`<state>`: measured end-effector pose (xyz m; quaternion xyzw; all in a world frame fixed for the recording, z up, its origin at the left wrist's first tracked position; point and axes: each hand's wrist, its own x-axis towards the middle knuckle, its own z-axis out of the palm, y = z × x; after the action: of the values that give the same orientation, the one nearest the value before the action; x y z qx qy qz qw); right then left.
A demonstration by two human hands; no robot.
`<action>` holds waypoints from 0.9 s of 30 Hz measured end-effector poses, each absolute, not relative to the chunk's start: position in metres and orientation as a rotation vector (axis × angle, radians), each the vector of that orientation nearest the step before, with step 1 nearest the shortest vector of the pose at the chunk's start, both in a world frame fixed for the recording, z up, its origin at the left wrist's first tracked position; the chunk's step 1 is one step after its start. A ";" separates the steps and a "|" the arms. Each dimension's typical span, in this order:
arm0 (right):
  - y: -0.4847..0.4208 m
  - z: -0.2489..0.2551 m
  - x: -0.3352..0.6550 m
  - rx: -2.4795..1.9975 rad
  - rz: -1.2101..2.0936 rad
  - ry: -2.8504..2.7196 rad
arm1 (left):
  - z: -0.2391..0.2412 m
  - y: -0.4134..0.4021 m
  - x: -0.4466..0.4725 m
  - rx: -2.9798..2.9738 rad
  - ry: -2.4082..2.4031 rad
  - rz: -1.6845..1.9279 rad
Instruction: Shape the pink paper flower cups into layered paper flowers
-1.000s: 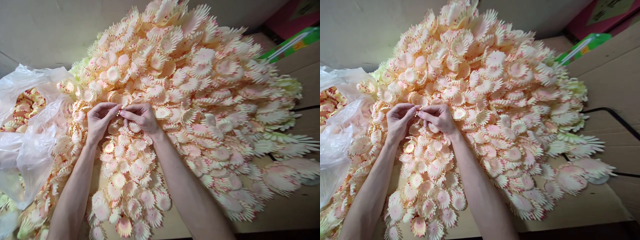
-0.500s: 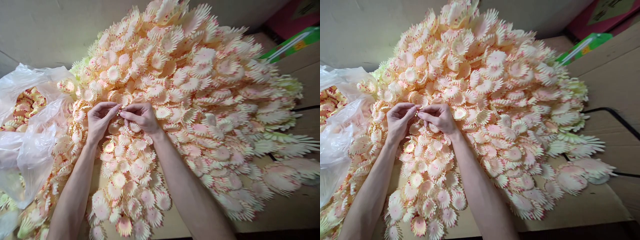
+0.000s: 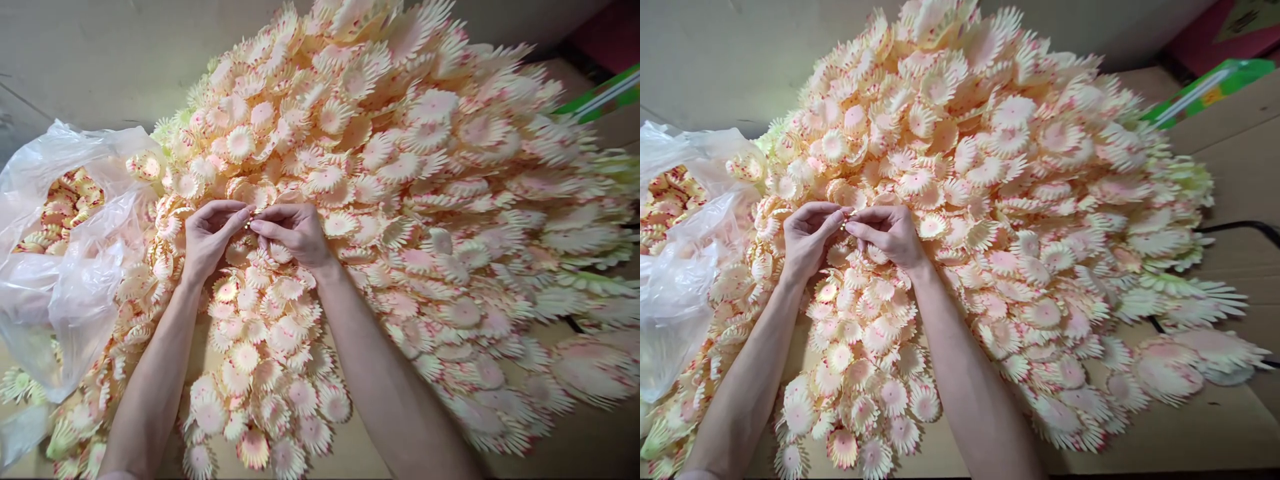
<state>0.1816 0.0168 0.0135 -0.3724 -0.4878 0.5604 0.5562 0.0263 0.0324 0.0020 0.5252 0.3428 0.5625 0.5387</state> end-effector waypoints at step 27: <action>0.020 0.010 0.184 -0.852 1.370 -1.153 | -0.001 0.036 0.023 1.186 0.863 1.259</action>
<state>0.1837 0.0202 0.0096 -0.3593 -0.4867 0.5782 0.5474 0.0232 0.0363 -0.0007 0.5048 0.3674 0.5358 0.5684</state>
